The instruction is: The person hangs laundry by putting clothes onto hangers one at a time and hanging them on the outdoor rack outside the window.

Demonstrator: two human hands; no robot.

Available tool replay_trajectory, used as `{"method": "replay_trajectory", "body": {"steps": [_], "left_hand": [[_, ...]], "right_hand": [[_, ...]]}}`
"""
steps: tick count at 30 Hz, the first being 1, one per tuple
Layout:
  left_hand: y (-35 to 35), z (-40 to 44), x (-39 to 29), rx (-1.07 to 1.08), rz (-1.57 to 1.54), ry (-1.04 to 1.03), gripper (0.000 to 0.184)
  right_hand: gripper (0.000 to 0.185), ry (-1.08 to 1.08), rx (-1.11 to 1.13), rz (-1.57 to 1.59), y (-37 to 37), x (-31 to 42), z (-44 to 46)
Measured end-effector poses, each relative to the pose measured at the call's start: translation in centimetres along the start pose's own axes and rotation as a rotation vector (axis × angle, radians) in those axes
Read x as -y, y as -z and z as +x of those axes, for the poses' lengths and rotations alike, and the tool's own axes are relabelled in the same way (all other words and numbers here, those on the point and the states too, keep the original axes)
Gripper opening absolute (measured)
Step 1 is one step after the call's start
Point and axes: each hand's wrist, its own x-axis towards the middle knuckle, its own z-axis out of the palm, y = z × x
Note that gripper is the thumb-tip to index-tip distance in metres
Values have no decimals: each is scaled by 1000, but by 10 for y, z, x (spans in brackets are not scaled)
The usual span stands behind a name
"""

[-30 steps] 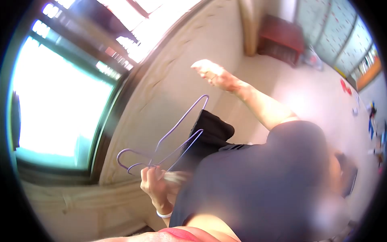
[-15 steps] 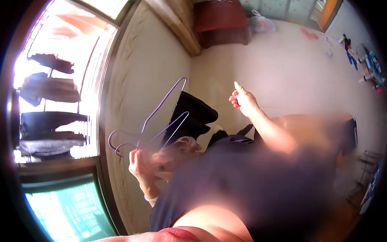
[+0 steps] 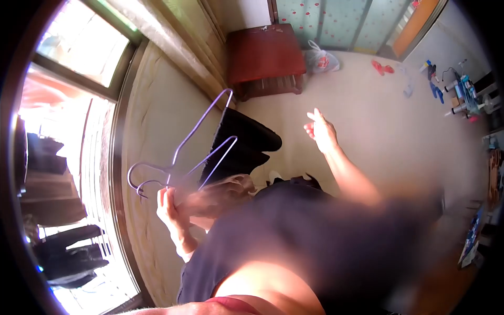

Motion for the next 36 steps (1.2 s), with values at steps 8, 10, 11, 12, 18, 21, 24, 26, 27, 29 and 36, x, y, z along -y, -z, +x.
{"method": "replay_trajectory", "body": {"steps": [8, 10, 11, 12, 18, 21, 24, 26, 27, 29, 36], "left_hand": [[-32, 164, -27, -25, -47, 195, 7], [-58, 207, -51, -54, 0, 254, 8], [-65, 220, -58, -73, 45, 237, 4], [-73, 231, -65, -94, 93, 226, 5], [-125, 304, -93, -81, 227, 385, 5], [-137, 344, -105, -30, 259, 495, 5], [-158, 387, -118, -43, 335, 593, 9], [-168, 409, -120, -55, 361, 580, 10], [-143, 383, -119, -86, 358, 569, 11], [-154, 399, -122, -120, 374, 563, 13], [-145, 377, -130, -326, 338, 853, 10]], "right_hand": [[27, -209, -25, 247, -52, 131, 178], [25, -365, -90, 286, -53, 149, 264], [24, -422, -96, 284, -51, 147, 305], [24, -454, -88, 286, -55, 140, 348], [20, -385, -74, 3, -136, 182, 529], [9, -323, -105, 25, -174, 203, 583], [18, -307, -87, -112, -207, 235, 640], [17, -304, -55, -77, -220, 243, 680], [16, -276, -43, -55, -220, 246, 654], [13, -308, -124, -56, -239, 266, 680], [28, -272, -88, 57, -273, 283, 738]]}}
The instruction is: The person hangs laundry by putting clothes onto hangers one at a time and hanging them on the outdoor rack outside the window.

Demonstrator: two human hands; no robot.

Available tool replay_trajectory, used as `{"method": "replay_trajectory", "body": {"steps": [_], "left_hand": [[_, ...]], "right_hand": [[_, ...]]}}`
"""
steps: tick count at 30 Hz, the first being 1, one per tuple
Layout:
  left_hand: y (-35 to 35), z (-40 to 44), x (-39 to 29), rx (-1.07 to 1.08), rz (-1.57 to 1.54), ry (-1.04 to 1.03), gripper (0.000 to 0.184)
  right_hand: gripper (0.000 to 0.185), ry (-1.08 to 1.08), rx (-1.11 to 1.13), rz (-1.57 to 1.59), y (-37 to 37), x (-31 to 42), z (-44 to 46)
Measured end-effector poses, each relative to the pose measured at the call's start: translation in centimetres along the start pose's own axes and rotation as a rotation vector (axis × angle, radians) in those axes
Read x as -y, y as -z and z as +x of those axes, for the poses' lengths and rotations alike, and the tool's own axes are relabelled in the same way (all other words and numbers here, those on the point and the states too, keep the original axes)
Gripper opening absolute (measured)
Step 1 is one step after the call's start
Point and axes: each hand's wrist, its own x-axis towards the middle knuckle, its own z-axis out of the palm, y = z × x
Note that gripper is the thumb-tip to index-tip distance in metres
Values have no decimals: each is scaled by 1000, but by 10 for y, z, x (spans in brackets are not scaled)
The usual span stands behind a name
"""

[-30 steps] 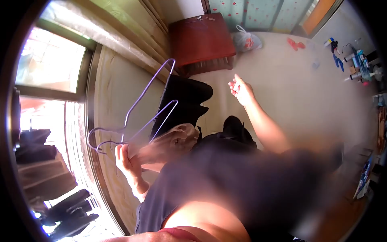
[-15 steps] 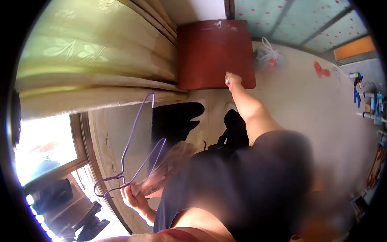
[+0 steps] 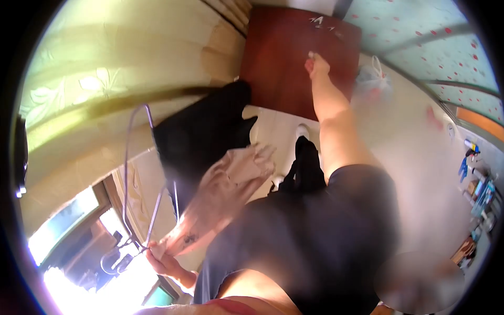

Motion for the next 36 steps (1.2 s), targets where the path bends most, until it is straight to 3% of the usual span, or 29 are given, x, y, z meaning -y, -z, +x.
{"method": "replay_trajectory", "body": {"steps": [2, 5, 7, 10, 14, 16, 18, 20, 21, 22, 24, 26, 27, 28, 30, 32, 33, 34, 35, 36], "left_hand": [[3, 3, 3, -76, -76, -71, 10], [6, 2, 13, -162, -84, -115, 11], [4, 5, 10, -183, -49, -139, 12], [2, 5, 3, -206, -264, -8, 15], [2, 7, 3, -135, -331, -212, 23], [8, 11, 0, -43, -210, -274, 26], [-4, 17, -2, -123, -377, -414, 19], [2, 15, 12, -66, -472, -396, 17], [9, 11, 27, 101, -443, -378, 26], [-2, 6, 26, -7, -417, -356, 19], [-5, 7, 16, 92, -359, -234, 18], [-17, -10, 27, 145, -517, -143, 21], [-19, -17, 31, 169, -580, -160, 22], [-19, -23, 34, 172, -616, -157, 24], [-10, -35, 40, 142, -657, -107, 23], [2, -40, 41, 84, -642, -101, 21], [3, -39, 38, 80, -641, -65, 19], [4, -39, 35, 77, -641, -29, 17], [5, -38, 32, 73, -641, 8, 16], [1, -40, 33, 15, -546, -92, 14]], "right_hand": [[32, -15, -115, -75, -27, 17, -23], [31, 65, 71, -338, -23, -4, -24], [26, 79, 283, -457, -29, -21, -61], [22, 81, 539, -643, -32, -43, -170], [27, 158, 937, -736, -45, -58, -306], [47, 458, 1138, -719, -64, -65, -337], [67, 802, 1213, -721, -98, -63, -372], [59, 1171, 1311, -855, -113, -73, -422], [56, 981, 1354, -1037, -115, -77, -439], [46, 820, 1393, -1274, -116, -69, -473], [34, 952, 1524, -1597, -106, -92, -498], [24, 950, 1614, -1331, -88, -128, -497], [18, 1118, 1540, -1015, -90, -144, -489], [21, 1119, 1316, -1013, -97, -142, -490], [30, 1355, 1029, -732, -118, -157, -454], [38, 1185, 1058, -924, -124, -154, -446], [40, 950, 1182, -1038, -128, -159, -455], [42, 1076, 1236, -1393, -123, -148, -485], [44, 1175, 1353, -1446, -114, -159, -495], [45, 1274, 1475, -1490, -105, -173, -504]]}}
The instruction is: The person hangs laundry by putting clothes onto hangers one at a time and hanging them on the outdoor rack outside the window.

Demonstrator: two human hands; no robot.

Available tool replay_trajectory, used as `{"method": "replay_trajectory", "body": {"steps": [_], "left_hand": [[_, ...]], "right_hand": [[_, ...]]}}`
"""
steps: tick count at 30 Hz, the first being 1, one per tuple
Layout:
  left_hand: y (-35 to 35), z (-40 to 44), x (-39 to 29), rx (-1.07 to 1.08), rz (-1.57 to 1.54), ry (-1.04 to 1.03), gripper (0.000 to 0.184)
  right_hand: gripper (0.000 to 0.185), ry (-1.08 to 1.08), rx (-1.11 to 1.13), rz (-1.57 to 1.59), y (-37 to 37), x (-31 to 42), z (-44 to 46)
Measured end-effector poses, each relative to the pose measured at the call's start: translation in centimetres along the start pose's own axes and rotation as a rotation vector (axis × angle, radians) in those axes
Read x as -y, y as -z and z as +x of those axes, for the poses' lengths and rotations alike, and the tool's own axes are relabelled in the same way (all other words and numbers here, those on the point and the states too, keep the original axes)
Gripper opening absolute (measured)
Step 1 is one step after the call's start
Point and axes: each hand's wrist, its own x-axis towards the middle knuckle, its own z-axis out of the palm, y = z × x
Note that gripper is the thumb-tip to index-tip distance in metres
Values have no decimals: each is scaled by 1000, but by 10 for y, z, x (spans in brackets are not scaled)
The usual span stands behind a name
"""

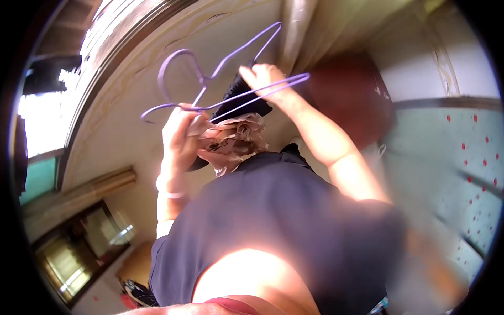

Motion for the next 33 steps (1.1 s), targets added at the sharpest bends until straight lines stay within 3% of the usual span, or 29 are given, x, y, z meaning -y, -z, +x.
{"method": "replay_trajectory", "body": {"steps": [2, 4, 6, 7, 8, 9, 11, 12, 14, 15, 16, 18, 20, 22, 23, 24, 26, 27, 28, 30, 32, 33], "left_hand": [[-2, -8, 1, 57, -56, 50, 5], [0, -21, -5, -29, -214, 176, 7], [-4, -27, -5, -122, -270, 166, 6], [-6, -31, -3, -135, -278, 138, 6], [-12, -36, -4, -148, -280, 110, 5], [-22, -41, -7, -138, -233, 96, 4], [-30, -45, -12, -158, -132, 9, 4], [-38, -48, -15, -186, -108, -5, 5], [-37, -55, -26, -210, -38, 174, 4], [-38, -58, -28, -314, 67, 219, 5], [-40, -61, -32, -392, -79, 384, 8], [-34, -79, -28, -404, 161, 445, 12], [-53, -106, -17, -502, 230, 562, 9], [-66, -136, -10, -663, 318, 698, 8], [-69, -152, -11, -734, 300, 743, 9], [-70, -166, -16, -803, 280, 788, 10], [-76, -188, -24, -1146, -50, 894, 13], [-74, -200, -31, -1225, -11, 926, 14], [-68, -192, -55, -1223, 109, 922, 14], [-66, -194, -87, -1172, 202, 868, 14], [-57, -176, -128, -1030, 329, 670, 17], [-52, -172, -142, -988, 346, 608, 21]], "right_hand": [[43, 2, 347, 119, -7, 44, -8], [45, -247, 547, 533, -40, 49, -16], [45, -88, 551, 490, -42, 47, -18], [53, -30, 699, 408, -38, 56, -12], [67, -46, 867, 219, -46, 42, -7], [70, -169, 848, 173, -66, 20, -7], [73, -174, 876, 173, -76, 24, -7], [66, -78, 961, 373, -76, 25, -9], [53, 93, 1130, 789, -79, 32, -9], [37, 202, 1207, 542, -71, 40, -1], [21, 323, 1257, 300, -60, 50, 9], [15, -23, 1101, 540, -63, 64, 14], [16, -539, 1071, 1167, -55, 54, 30], [18, -771, 1101, 1520, -41, 59, 39], [19, -811, 1098, 1543, -33, 62, 32], [23, -886, 1231, 1383, -33, 55, 28], [31, -1006, 1477, 1040, -35, 32, 23], [47, -708, 1459, 572, -31, 25, 15], [68, -399, 1706, 232, -41, 4, 17], [81, 180, 1895, -60, -38, -14, 9], [93, 397, 1819, -48, -44, -13, 14], [90, 380, 1716, 205, -53, -6, 18]]}}
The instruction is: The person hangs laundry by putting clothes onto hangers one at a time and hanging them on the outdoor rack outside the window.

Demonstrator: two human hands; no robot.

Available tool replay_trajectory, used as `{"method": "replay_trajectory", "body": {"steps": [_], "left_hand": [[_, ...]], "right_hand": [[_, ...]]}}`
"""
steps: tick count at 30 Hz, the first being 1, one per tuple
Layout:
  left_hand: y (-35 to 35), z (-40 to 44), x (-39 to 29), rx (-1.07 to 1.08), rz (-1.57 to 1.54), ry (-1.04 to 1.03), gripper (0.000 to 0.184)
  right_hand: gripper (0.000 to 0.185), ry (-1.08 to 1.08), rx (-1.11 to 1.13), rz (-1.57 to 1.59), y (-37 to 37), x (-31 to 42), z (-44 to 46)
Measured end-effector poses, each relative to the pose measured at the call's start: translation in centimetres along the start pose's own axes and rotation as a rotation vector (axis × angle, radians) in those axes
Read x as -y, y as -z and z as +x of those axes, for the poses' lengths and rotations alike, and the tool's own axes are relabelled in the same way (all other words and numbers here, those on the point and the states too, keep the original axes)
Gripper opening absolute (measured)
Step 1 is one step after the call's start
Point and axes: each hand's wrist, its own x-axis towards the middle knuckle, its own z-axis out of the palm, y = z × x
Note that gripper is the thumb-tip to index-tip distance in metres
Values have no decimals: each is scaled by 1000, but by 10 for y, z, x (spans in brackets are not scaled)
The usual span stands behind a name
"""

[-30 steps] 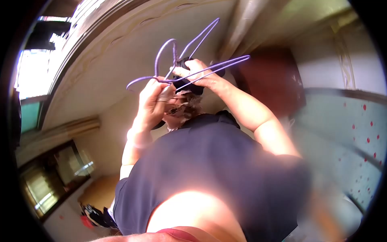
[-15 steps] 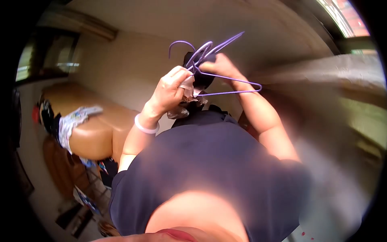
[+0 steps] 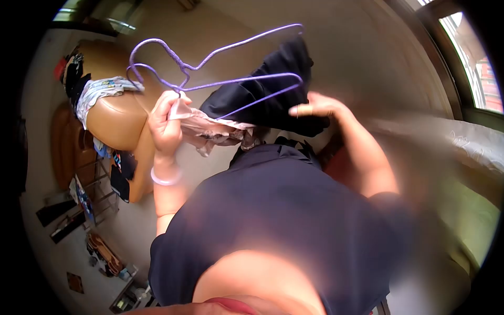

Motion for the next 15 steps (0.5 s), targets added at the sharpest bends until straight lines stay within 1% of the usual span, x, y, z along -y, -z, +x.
{"method": "replay_trajectory", "body": {"steps": [1, 2, 3, 5, 6, 7, 8, 9, 11, 12, 13, 15], "left_hand": [[7, 2, -20, 1, -77, -14, 24], [11, 5, -30, 11, -41, 10, 23], [13, 7, -37, 24, -5, 36, 22], [13, 8, -40, 9, 71, 84, 22], [11, 8, -37, 18, 145, 77, 21], [9, 7, -33, 24, 215, 74, 20], [6, 5, -30, 48, 324, 50, 15], [1, 5, -27, 59, 359, -43, 11], [-9, -5, -13, 60, 354, 76, 9], [-10, -7, 4, 4, 377, 92, 11], [-5, -7, 23, -66, 333, 138, 12], [17, -10, 66, -206, 255, 235, 14]], "right_hand": [[83, 42, -156, 144, 3, 27, 19], [76, 73, -324, 297, 3, 71, 35], [70, 101, -489, 456, -4, 100, 51], [68, 38, -605, 205, -27, 110, 84], [69, 136, -573, 3, -40, 95, 105], [69, 86, -539, -290, -57, 95, 109], [62, -85, -297, -346, -59, 98, 118], [56, -260, -52, -400, -61, 107, 122], [51, -170, 88, -278, -66, 115, 126], [51, -149, 130, -445, -63, 107, 139], [51, 83, 128, -577, -60, 113, 139], [47, -161, 241, -771, -43, 154, 141]]}}
